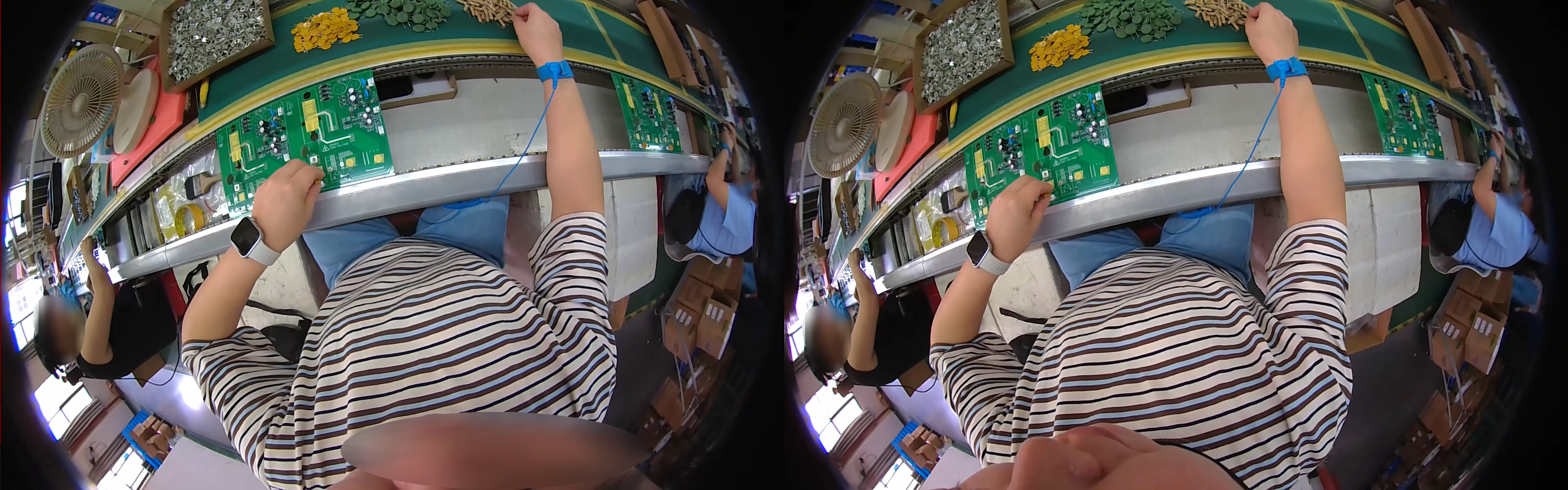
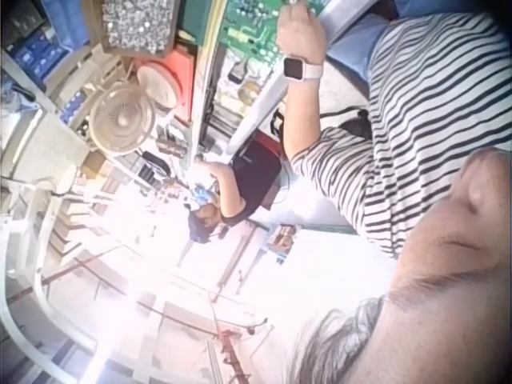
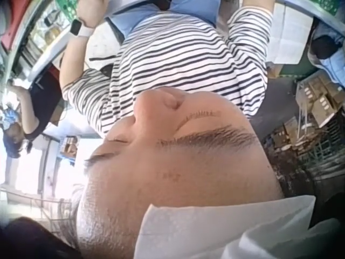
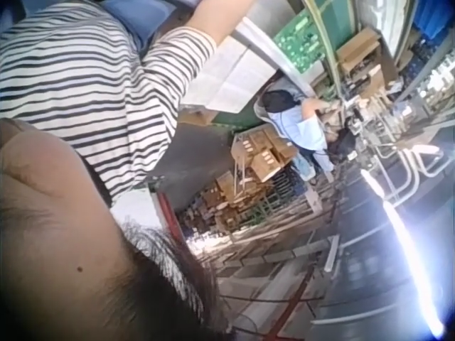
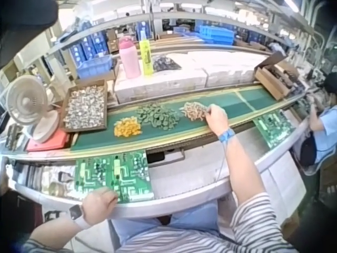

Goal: The person assembles electronic components onto printed circuit boards by hand, using pliers to manipulate the components.

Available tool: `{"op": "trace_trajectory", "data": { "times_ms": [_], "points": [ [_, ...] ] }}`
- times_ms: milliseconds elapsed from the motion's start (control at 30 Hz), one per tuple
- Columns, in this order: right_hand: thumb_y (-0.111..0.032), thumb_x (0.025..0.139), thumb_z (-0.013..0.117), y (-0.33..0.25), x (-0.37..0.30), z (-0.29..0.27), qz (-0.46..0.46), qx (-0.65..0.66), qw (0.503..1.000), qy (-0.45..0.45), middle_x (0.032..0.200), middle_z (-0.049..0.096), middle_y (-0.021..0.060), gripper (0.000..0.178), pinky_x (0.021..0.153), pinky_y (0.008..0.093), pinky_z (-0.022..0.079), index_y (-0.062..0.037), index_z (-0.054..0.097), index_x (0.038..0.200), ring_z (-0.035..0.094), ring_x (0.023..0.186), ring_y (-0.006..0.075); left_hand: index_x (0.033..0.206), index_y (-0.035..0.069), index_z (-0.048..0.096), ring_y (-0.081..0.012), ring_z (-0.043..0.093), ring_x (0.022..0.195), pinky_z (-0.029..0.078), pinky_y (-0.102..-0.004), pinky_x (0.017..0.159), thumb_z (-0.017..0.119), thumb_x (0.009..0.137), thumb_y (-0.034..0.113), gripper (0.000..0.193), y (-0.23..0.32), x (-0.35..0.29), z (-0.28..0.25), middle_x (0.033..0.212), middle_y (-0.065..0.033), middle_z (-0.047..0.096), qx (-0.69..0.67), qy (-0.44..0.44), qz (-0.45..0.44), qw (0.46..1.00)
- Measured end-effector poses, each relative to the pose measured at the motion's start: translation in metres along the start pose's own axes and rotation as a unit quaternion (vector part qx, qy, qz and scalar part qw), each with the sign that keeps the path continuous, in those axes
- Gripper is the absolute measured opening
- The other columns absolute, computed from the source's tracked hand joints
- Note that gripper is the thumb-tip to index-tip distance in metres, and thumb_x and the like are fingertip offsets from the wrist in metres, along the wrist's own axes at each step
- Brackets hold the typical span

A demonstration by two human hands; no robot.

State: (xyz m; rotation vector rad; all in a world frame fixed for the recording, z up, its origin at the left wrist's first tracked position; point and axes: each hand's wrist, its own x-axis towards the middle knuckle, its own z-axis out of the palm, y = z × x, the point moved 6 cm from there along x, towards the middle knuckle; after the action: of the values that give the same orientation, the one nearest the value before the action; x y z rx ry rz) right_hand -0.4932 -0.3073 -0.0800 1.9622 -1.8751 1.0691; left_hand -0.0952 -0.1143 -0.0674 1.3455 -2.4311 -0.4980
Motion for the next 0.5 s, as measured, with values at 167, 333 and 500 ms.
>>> {"op": "trace_trajectory", "data": {
  "times_ms": [167, 333, 500],
  "points": [
    [-0.023, 0.081, 0.052, 0.032, 0.004, 0.017, 0.006, -0.099, 0.993, -0.069, 0.088, 0.063, 0.0156, 0.021, 0.074, 0.0427, 0.048, -0.0100, 0.064, 0.091, 0.058, 0.083, 0.0365, 0.082, 0.005, 0.059, -0.0277, 0.058, 0.075, 0.048, -0.0358, 0.063, 0.059, 0.074, 0.004, 0.008, 0.002, 0.001, 0.005, 0.080, -0.0087, 0.057, 0.014, -0.001, 0.005, 1.000],
    [-0.021, 0.082, 0.053, 0.008, 0.002, 0.014, -0.020, -0.139, 0.988, -0.071, 0.089, 0.063, 0.0152, 0.020, 0.072, 0.0387, 0.049, -0.0078, 0.064, 0.092, 0.061, 0.082, 0.0320, 0.084, 0.003, 0.058, -0.0295, 0.058, 0.073, 0.047, -0.0363, 0.062, 0.059, 0.074, 0.002, 0.010, 0.002, 0.000, 0.007, 0.080, -0.0112, 0.057, 0.009, 0.002, 0.007, 1.000],
    [-0.014, 0.076, 0.059, -0.037, -0.001, -0.022, -0.011, 0.013, 1.000, -0.010, 0.076, 0.060, 0.0174, 0.013, 0.066, 0.0413, 0.046, -0.0024, 0.060, 0.080, 0.057, 0.075, 0.0350, 0.083, 0.003, 0.058, -0.0298, 0.058, 0.073, 0.047, -0.0368, 0.062, 0.059, 0.074, 0.002, 0.009, 0.004, 0.003, 0.009, 0.080, -0.0114, 0.057, 0.000, 0.008, 0.018, 1.000]
  ]
}}
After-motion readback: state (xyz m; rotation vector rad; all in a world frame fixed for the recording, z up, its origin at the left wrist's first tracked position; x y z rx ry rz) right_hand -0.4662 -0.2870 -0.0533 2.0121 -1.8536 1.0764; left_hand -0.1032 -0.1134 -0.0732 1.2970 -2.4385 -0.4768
